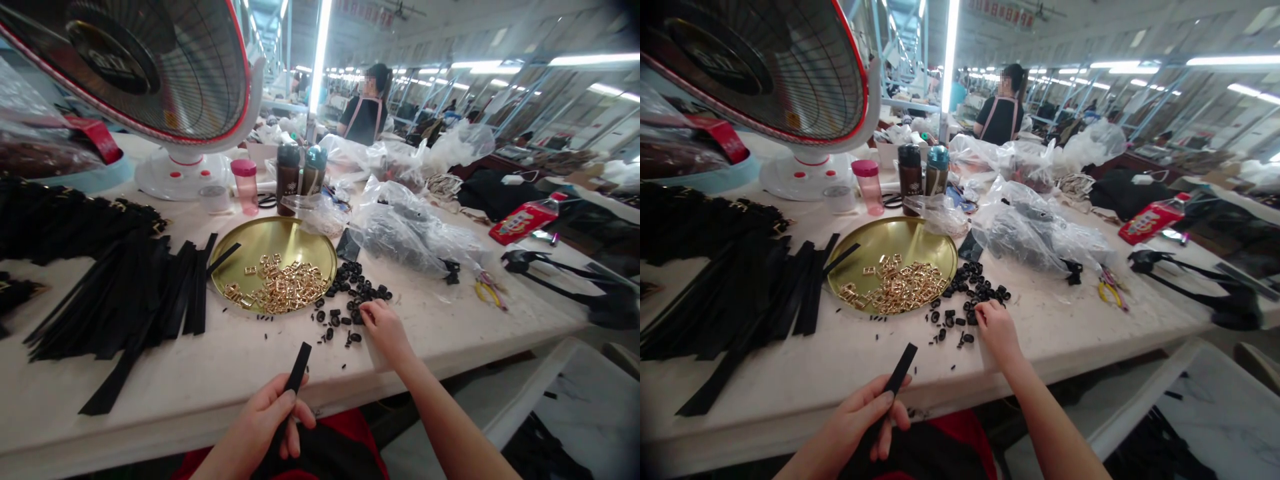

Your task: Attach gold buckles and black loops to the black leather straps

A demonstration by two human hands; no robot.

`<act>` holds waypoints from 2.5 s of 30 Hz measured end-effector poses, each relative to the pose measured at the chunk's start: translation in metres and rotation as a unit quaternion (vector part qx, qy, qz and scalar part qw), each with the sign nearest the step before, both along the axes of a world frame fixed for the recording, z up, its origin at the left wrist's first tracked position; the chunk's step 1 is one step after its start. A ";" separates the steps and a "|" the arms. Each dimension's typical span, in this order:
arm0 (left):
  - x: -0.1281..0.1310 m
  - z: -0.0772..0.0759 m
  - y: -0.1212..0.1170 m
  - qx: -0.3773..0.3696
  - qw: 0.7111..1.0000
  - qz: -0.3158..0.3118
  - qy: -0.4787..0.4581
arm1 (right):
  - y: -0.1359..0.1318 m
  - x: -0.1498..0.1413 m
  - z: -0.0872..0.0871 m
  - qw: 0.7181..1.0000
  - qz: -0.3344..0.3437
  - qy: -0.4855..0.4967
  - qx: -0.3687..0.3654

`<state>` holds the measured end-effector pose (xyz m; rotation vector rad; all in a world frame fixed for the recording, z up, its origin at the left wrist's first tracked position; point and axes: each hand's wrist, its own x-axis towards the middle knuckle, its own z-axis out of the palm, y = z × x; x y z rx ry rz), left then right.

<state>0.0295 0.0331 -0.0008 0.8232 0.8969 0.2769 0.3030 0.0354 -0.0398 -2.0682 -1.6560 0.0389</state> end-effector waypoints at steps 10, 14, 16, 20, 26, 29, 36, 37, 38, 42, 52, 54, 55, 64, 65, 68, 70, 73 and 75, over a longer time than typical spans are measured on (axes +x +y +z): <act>-0.003 -0.015 0.006 -0.010 1.000 0.007 0.000 | 0.036 0.021 0.020 0.998 -0.043 -0.052 -0.009; -0.003 -0.014 0.007 -0.007 1.000 0.008 0.007 | 0.075 0.031 0.015 0.996 -0.039 -0.076 -0.025; -0.006 -0.014 0.007 -0.001 1.000 0.016 0.009 | 0.090 0.035 0.012 0.996 -0.026 -0.082 -0.033; -0.009 -0.012 0.006 -0.002 1.000 0.030 0.007 | 0.096 0.041 0.007 0.995 0.001 -0.087 -0.056; -0.009 -0.007 0.002 -0.002 1.000 0.028 -0.001 | 0.057 0.058 0.006 0.994 0.020 -0.077 -0.074; -0.010 -0.007 0.002 0.004 1.000 0.014 -0.008 | 0.048 0.065 0.007 0.996 -0.005 -0.067 -0.060; -0.013 -0.013 -0.001 0.012 1.000 0.009 -0.013 | 0.090 0.047 0.009 0.995 0.050 -0.052 -0.069; -0.013 -0.013 -0.001 0.012 1.000 0.012 -0.014 | 0.096 0.044 0.007 0.994 0.059 -0.049 -0.075; -0.014 -0.013 -0.001 0.012 1.000 0.017 -0.013 | 0.101 0.042 0.006 0.994 0.063 -0.046 -0.080; -0.014 -0.008 -0.001 0.014 0.999 0.032 -0.003 | 0.107 0.043 0.000 0.994 0.062 -0.024 -0.091; -0.008 0.009 0.005 0.064 0.998 -0.004 -0.008 | 0.067 0.027 0.025 0.993 0.024 0.110 -0.045; -0.007 0.017 0.005 0.085 0.996 -0.006 -0.004 | 0.043 0.003 0.030 0.976 0.049 0.204 -0.050; -0.006 0.021 0.006 0.095 0.995 -0.010 -0.003 | 0.032 -0.010 0.031 0.944 0.064 0.320 -0.046; -0.009 0.024 -0.001 0.151 0.988 -0.029 0.012 | 0.021 -0.023 0.023 0.983 0.024 0.180 -0.018; -0.011 0.021 -0.003 0.148 0.989 -0.023 0.014 | 0.025 -0.013 0.023 0.988 0.021 0.150 -0.020; -0.012 0.013 -0.007 0.134 0.991 -0.018 0.015 | 0.039 0.009 0.026 0.995 0.020 0.092 -0.035; -0.010 0.010 -0.007 0.131 0.991 -0.021 0.017 | 0.051 0.014 0.026 0.997 0.008 0.064 -0.042; -0.007 0.008 -0.005 0.129 0.991 -0.022 0.025 | 0.074 0.014 0.022 0.997 -0.017 0.045 -0.054; -0.006 0.007 -0.002 0.126 0.991 -0.021 0.027 | 0.089 0.014 0.018 0.996 -0.028 0.048 -0.067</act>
